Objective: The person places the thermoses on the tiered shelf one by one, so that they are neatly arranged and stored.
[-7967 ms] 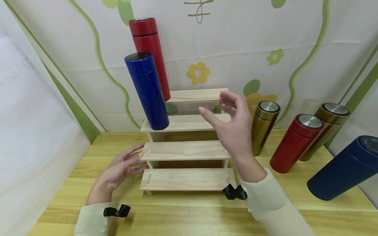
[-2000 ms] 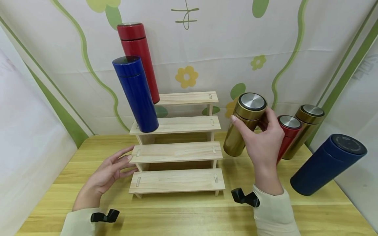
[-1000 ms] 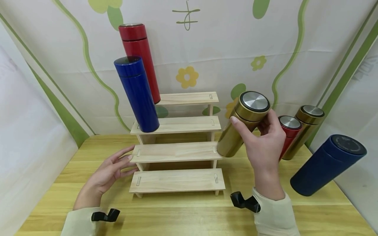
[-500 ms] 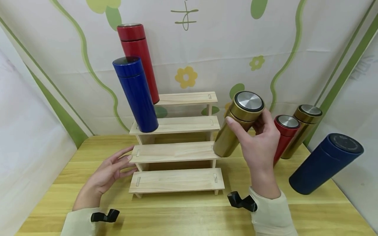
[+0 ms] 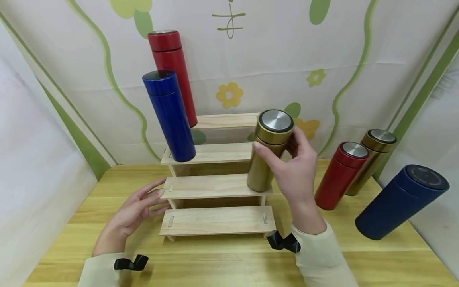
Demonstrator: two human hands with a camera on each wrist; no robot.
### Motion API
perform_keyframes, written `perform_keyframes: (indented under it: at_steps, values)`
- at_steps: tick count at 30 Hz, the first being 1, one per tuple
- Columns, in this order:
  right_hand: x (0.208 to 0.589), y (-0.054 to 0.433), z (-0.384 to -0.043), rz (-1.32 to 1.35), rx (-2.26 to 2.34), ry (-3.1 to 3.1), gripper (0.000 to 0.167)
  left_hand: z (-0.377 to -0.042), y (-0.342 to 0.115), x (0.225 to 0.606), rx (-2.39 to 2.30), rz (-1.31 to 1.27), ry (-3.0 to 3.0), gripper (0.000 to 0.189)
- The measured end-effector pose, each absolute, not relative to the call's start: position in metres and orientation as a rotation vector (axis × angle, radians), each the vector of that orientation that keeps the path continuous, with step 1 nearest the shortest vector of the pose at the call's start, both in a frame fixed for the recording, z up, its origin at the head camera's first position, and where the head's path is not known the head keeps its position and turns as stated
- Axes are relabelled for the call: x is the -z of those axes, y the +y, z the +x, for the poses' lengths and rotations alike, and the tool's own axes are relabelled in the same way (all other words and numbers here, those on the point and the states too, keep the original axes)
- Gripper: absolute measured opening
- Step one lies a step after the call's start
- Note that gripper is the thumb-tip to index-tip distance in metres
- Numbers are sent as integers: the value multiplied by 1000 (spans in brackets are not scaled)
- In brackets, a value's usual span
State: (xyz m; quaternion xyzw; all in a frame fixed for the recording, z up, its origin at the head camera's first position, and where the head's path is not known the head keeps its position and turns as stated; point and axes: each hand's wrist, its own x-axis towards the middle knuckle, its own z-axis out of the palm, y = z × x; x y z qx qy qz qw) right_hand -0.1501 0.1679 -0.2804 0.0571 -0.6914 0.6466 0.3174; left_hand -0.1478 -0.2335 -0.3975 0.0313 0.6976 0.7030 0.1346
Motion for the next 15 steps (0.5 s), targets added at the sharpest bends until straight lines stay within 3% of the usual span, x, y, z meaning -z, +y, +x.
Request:
perform_keyframes:
  at_steps: [15]
  values:
    - [264,120,-161,383,-1575,-2137,64,-149,-234,399,-2047,66,2016,63]
